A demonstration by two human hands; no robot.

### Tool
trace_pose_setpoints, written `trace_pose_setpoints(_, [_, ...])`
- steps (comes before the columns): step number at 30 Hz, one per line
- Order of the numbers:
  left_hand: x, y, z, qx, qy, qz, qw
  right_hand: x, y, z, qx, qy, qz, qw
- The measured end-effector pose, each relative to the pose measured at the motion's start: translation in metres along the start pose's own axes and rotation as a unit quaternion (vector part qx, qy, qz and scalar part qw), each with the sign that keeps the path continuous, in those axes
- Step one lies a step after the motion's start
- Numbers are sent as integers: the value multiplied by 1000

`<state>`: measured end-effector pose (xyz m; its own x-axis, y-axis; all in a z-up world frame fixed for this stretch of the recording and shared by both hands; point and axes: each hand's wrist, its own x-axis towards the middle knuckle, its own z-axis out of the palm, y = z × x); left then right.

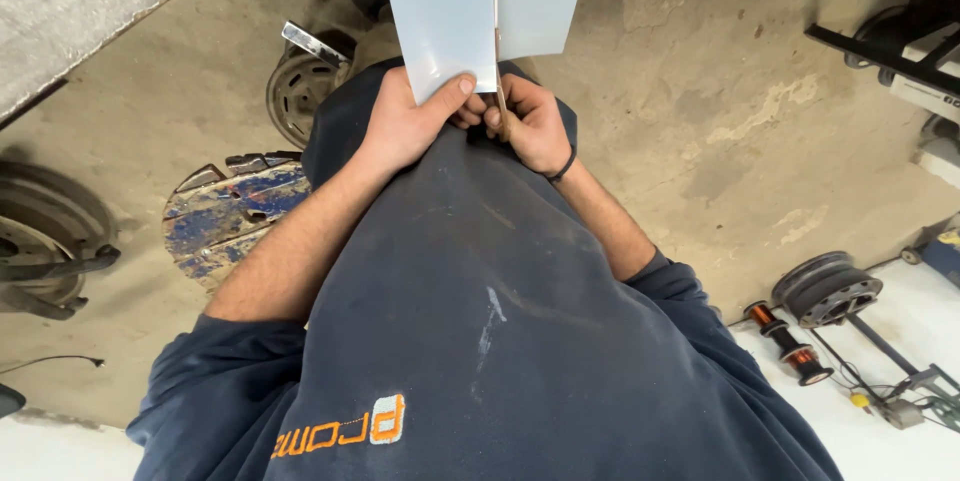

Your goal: Cutting, measuring, and marking insulation sheets for insertion into an electric motor housing.

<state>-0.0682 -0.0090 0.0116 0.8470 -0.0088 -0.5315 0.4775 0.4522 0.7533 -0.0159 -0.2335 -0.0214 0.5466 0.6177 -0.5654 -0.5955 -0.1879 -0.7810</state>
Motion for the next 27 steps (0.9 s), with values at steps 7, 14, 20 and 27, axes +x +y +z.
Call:
trace_pose_setpoints(7, [-7, 1, 4, -3, -9, -32, 999, 4, -21, 8, 6, 3, -57, 998])
trace_pose_setpoints(14, [-9, 3, 4, 7, -9, -21, 1000, 5, -19, 9, -31, 18, -22, 999])
trace_pose_setpoints(20, [-16, 8, -13, 64, -21, -8, 998, 7, -33, 17, -79, 23, -37, 996])
trace_pose_setpoints(27, [-11, 41, -89, 31, -152, 60, 986, -1, -43, 15, -225, -25, -108, 968])
